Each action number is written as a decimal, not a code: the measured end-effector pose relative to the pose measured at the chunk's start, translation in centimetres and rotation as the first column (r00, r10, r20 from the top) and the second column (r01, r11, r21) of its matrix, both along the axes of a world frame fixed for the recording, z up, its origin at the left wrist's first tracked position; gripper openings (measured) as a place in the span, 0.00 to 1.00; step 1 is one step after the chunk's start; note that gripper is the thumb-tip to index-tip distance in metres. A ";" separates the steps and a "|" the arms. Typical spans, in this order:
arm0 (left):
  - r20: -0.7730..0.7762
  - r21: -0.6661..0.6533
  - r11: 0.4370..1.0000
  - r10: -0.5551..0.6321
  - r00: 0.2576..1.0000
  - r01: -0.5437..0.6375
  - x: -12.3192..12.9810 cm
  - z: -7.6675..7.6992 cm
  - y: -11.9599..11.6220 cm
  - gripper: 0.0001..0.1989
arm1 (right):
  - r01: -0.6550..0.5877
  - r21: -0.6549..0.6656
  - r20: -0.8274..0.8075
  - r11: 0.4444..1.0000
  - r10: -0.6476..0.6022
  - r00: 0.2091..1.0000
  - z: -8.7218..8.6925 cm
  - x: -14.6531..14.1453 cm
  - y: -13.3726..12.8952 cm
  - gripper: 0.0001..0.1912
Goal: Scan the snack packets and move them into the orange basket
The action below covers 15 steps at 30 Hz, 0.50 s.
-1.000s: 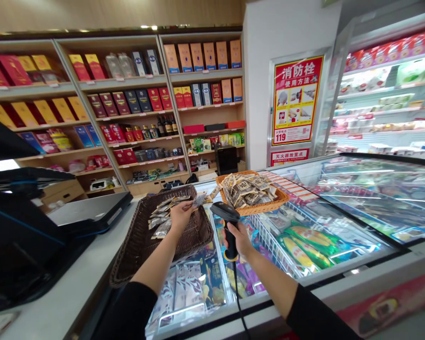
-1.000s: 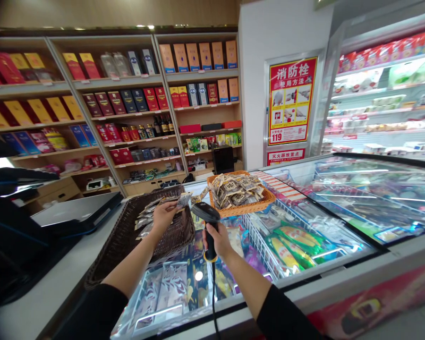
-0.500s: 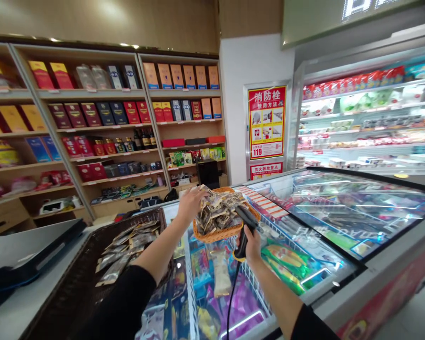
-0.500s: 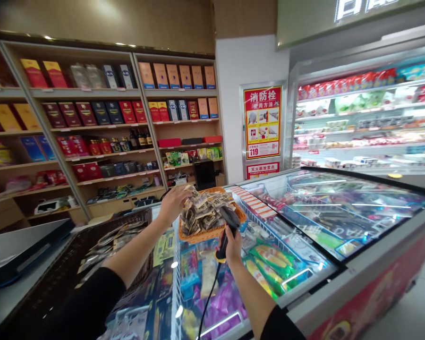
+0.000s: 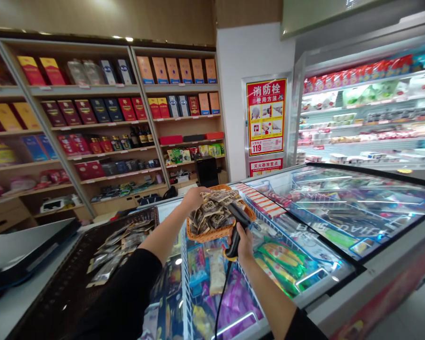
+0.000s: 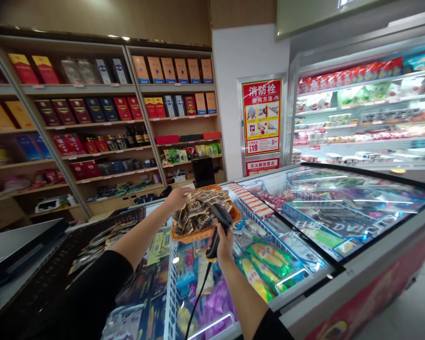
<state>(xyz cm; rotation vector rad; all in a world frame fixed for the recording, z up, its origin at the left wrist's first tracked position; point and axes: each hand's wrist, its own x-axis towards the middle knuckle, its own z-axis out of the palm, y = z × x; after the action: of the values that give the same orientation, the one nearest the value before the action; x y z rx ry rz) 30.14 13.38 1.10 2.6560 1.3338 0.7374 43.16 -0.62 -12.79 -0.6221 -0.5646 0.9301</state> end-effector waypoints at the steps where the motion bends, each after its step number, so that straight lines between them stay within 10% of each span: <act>1: 0.014 0.003 1.000 0.015 1.000 -0.015 -1.2 0.4 -0.8 0.23 | -0.020 0.005 0.021 1.000 0.020 1.000 -0.1 -0.1 -0.3 0.19; 6: -0.008 0.004 0.987 0.161 0.987 -0.161 -11.0 -0.4 -3.9 0.19 | -0.113 0.024 0.135 0.993 0.109 0.985 -0.5 -2.1 -1.3 0.21; 11: -0.030 -0.041 0.906 0.420 0.907 -0.421 -21.6 -5.6 -5.4 0.18 | -0.246 -0.002 0.183 0.969 0.242 0.953 -0.2 -7.3 -1.2 0.20; 15: -0.094 -0.075 0.839 0.532 0.842 -0.539 -25.5 -9.7 -6.4 0.22 | -0.319 -0.061 0.150 0.946 0.324 0.934 -0.8 -11.8 -0.9 0.21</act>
<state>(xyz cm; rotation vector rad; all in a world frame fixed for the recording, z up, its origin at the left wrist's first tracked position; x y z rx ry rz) 4.68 7.00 -8.58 2.2504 2.1144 0.5977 31.31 -1.56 -13.61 -0.6507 -0.8100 1.2078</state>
